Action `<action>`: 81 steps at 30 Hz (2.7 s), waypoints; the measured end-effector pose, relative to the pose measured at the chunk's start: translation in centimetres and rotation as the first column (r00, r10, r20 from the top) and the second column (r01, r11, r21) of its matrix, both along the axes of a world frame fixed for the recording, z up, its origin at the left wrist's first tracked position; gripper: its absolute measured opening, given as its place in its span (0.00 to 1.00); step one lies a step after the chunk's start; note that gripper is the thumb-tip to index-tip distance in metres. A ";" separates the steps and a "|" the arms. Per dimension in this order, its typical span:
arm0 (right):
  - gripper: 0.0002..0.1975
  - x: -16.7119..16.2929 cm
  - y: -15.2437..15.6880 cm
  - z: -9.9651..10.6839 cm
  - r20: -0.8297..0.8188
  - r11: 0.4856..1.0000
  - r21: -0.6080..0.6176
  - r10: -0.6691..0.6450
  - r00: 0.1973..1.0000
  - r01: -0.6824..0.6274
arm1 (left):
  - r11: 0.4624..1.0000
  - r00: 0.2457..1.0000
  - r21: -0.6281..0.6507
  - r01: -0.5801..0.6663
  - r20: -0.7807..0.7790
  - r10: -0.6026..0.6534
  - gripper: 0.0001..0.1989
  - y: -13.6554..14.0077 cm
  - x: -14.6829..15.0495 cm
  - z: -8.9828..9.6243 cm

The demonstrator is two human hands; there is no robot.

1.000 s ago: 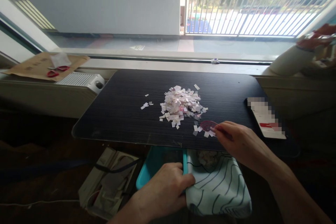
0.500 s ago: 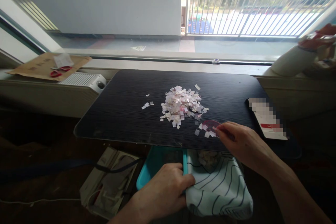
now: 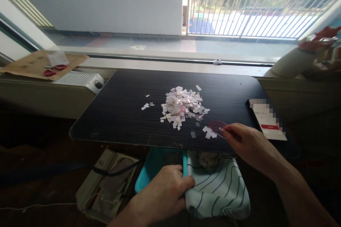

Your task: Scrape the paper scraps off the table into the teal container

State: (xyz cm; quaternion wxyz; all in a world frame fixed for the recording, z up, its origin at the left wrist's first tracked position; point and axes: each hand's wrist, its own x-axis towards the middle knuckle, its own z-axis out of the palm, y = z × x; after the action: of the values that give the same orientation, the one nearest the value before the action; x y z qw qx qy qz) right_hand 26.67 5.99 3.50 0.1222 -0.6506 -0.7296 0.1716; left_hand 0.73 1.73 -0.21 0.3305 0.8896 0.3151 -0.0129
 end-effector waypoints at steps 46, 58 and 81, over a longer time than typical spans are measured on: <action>0.12 -0.1 -0.5 -0.4 -0.145 0.993 -0.098 -0.079 0.986 0.065 | 1.000 1.000 -0.002 0.006 0.025 -0.006 0.06 0.2 0.6 -0.1; 0.13 3.2 -3.2 -1.0 -0.244 0.972 -0.232 -0.024 0.970 -0.035 | 1.000 0.999 -0.010 0.020 0.025 -0.020 0.06 0.5 1.1 -0.3; 0.12 4.6 -2.4 -3.6 -0.260 0.986 -0.058 0.134 0.956 -0.154 | 1.000 1.000 -0.008 0.003 -0.005 -0.003 0.05 0.5 1.5 0.4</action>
State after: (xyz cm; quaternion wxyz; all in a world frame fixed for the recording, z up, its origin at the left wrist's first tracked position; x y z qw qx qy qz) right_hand 31.27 3.59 -0.12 0.1770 -0.5725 -0.7460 0.2904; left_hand 2.24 2.21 0.14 0.3331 0.8887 0.3145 -0.0170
